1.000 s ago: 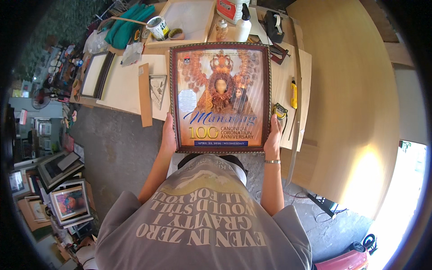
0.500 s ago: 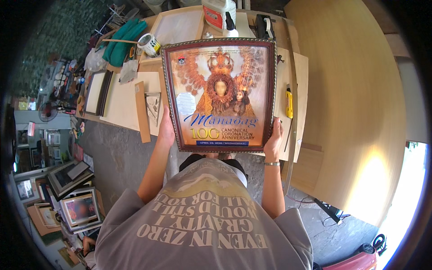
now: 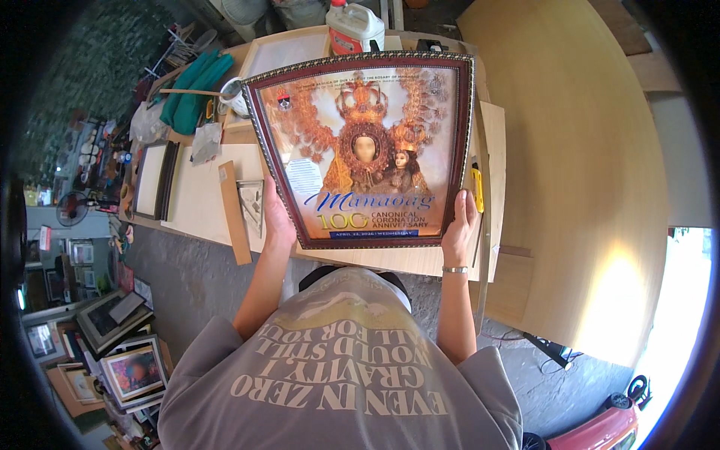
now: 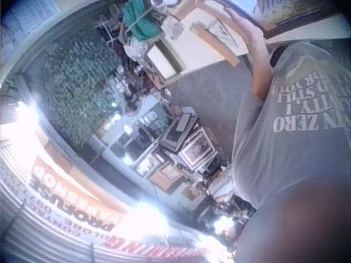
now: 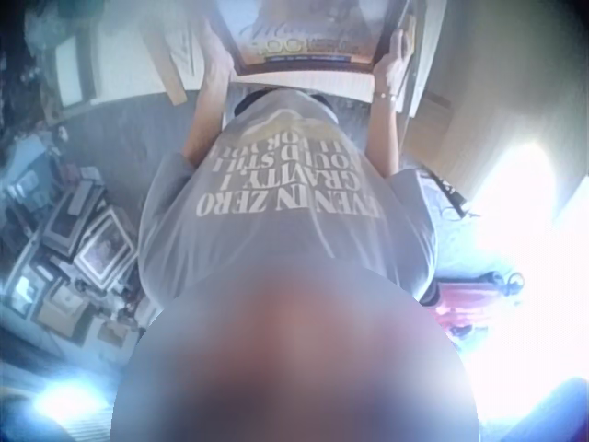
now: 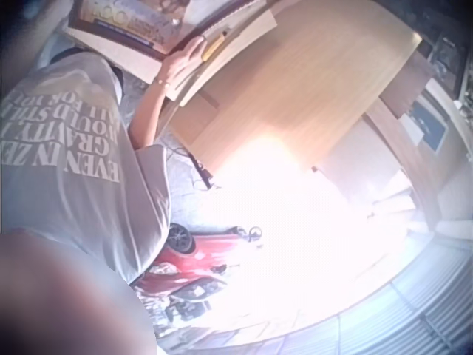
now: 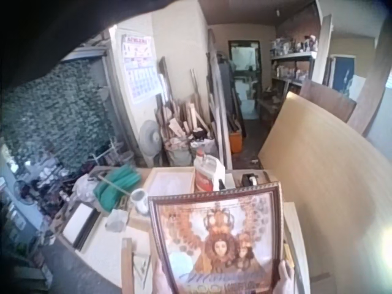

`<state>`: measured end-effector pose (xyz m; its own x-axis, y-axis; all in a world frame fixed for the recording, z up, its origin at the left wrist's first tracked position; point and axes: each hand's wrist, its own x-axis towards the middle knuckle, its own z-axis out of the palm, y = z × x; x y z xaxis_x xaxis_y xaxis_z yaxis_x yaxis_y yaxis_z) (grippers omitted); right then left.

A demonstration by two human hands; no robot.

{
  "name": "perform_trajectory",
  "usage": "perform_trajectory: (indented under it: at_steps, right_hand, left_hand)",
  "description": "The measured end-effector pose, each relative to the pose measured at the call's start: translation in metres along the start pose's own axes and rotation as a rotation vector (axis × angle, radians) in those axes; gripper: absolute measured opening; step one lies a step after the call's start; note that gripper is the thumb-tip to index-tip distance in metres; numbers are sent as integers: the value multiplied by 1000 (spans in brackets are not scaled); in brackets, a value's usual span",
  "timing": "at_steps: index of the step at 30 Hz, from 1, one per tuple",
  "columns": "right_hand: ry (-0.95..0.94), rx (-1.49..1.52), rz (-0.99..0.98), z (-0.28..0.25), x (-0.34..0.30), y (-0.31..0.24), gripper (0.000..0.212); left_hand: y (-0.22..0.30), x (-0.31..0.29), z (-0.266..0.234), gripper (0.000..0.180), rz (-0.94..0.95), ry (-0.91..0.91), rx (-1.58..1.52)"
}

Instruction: The person assembles a picture frame by placing a mat board into the frame, inserting the backing board, and securing the frame with small metal tabs. The person repeatedly flips the frame to check alignment and fit.

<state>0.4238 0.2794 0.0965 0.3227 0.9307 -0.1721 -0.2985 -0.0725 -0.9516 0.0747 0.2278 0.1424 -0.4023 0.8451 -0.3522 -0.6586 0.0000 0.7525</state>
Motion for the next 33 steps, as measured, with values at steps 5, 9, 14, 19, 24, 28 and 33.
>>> perform_trajectory:
  at_steps: [5, 9, 14, 19, 24, 28, 33]
  right_hand:
    - [104, -27, 17, 11, -21, 4, 46]
    - [102, 1, 39, 17, -28, 4, 49]
    - [48, 84, 103, 25, -23, -9, 56]
    - [128, 227, -214, 47, -17, -28, 53]
    - [-218, 351, 237, 27, 3, -49, 27]
    - [-269, 115, 406, 3, 20, -23, 53]
    - [-268, -246, 205, 4, 22, 50, 50]
  left_hand:
    - [6, 7, -20, 70, -16, -44, -34]
    - [10, 13, -25, 68, 30, -72, -5]
    - [3, 17, -18, 68, 156, 101, 11]
    - [3, 21, -2, 77, 487, -29, 2]
    - [33, 31, -6, 54, 142, -419, 173]
    - [31, 48, -29, 51, -70, -383, 284]
    - [-16, 73, -66, 48, -24, -266, 710]
